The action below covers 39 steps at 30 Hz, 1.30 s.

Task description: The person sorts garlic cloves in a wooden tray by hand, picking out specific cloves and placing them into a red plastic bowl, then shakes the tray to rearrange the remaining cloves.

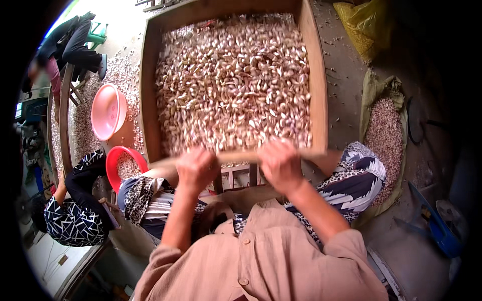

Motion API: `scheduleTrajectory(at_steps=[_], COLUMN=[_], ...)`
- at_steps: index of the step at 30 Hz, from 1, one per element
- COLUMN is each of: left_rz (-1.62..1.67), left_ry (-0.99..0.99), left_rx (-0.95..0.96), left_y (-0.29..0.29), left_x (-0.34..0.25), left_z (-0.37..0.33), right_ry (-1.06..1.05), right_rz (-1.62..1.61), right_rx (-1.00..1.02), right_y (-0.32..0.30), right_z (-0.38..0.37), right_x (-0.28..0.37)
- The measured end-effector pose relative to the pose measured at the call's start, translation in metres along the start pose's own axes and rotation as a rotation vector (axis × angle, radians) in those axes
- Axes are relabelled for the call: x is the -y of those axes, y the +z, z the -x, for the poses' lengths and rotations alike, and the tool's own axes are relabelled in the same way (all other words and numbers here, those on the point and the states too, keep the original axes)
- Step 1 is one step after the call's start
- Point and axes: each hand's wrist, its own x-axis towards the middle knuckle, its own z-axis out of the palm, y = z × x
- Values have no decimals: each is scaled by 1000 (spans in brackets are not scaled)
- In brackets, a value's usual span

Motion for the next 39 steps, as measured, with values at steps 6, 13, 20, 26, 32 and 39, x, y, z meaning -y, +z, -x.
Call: scheduleTrajectory(at_steps=[6, 13, 20, 26, 32, 39], left_rz=[97, 294, 149, 73, 13, 61], left_ry=[6, -95, -873, -837, -812, -679], left_rx=[91, -150, 97, 122, 103, 14], left_y=[-7, -69, -76, -68, -74, -57], left_x=[-22, 7, 93, 95, 117, 108], left_z=[37, 5, 22, 55, 33, 53], right_ry=[77, 291, 788, 792, 759, 755], right_rz=[-10, 125, 363, 147, 139, -28], right_rx=[20, -389, -28, -68, -124, -154], right_y=[-2, -71, -55, -46, -51, -53], right_z=[45, -1, 12, 63, 41, 78], right_x=[19, -13, -92, -107, -96, -90])
